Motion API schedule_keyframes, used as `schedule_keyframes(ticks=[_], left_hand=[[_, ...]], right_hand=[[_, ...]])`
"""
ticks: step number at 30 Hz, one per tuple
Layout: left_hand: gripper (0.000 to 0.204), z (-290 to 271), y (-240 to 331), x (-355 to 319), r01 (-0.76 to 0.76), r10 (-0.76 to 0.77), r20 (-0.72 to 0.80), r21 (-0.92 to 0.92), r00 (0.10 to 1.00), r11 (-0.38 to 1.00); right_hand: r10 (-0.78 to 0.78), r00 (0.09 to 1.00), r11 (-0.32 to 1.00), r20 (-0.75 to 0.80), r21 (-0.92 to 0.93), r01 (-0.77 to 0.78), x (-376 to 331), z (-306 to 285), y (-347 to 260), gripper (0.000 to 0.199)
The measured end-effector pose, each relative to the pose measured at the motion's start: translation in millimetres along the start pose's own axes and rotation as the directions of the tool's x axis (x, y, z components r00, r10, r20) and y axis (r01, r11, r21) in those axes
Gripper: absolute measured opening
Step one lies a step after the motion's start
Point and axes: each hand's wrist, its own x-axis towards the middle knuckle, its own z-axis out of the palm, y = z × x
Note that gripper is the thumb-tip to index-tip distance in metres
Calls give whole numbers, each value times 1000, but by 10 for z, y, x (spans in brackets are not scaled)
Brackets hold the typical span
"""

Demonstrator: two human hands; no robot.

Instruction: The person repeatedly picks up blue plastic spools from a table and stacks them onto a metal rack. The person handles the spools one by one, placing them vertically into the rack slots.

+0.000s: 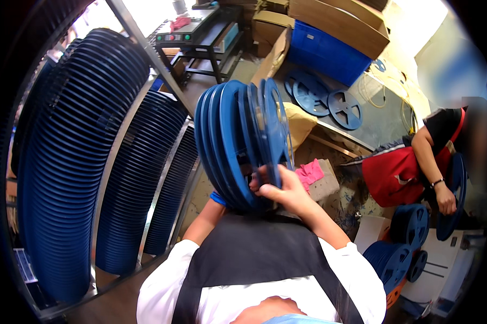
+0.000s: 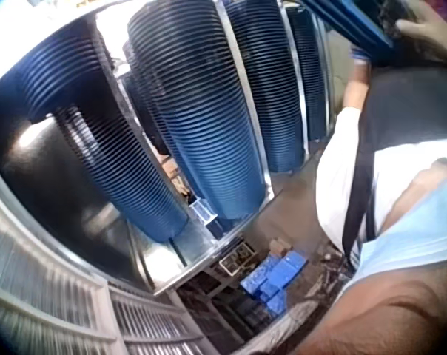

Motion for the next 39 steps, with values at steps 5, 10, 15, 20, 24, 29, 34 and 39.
schedule_keyframes(ticks=[5, 10, 15, 20, 24, 29, 34, 39], left_hand=[[67, 110, 286, -176, -100, 99, 95, -2, 991, 995], [71, 232, 477, -305, -192, 173, 190, 87, 966, 977], [74, 334, 371, -418, -291, 286, 105, 44, 953, 956], [73, 494, 349, -445, -471, 476, 66, -77, 877, 879], [72, 856, 633, -578, -595, 595, 30, 46, 803, 802], [85, 1412, 1515, -1105, -613, 688, 106, 565, 718, 552], [75, 1967, 2131, -1604, -727, 848, 32, 533, 529, 434], [47, 2147, 3263, -1626, -745, 894, 50, 574, 446, 339]], right_hand=[[77, 962, 949, -263, 314, 10, -148, -522, 21, 36], [83, 861, 855, -501, 480, 197, -213, -1028, 327, 38], [65, 853, 888, -517, 420, 187, -194, -1142, 397, 38], [79, 898, 889, -433, 438, 133, -185, -1196, 407, 36], [94, 931, 902, -353, 426, 70, -145, -1168, 420, 34], [93, 939, 901, -330, 430, 62, 6, -1123, 591, 29], [134, 951, 866, -278, 500, 24, 292, -1043, 740, 28], [159, 941, 837, -298, 546, 32, 649, -935, 770, 26]])
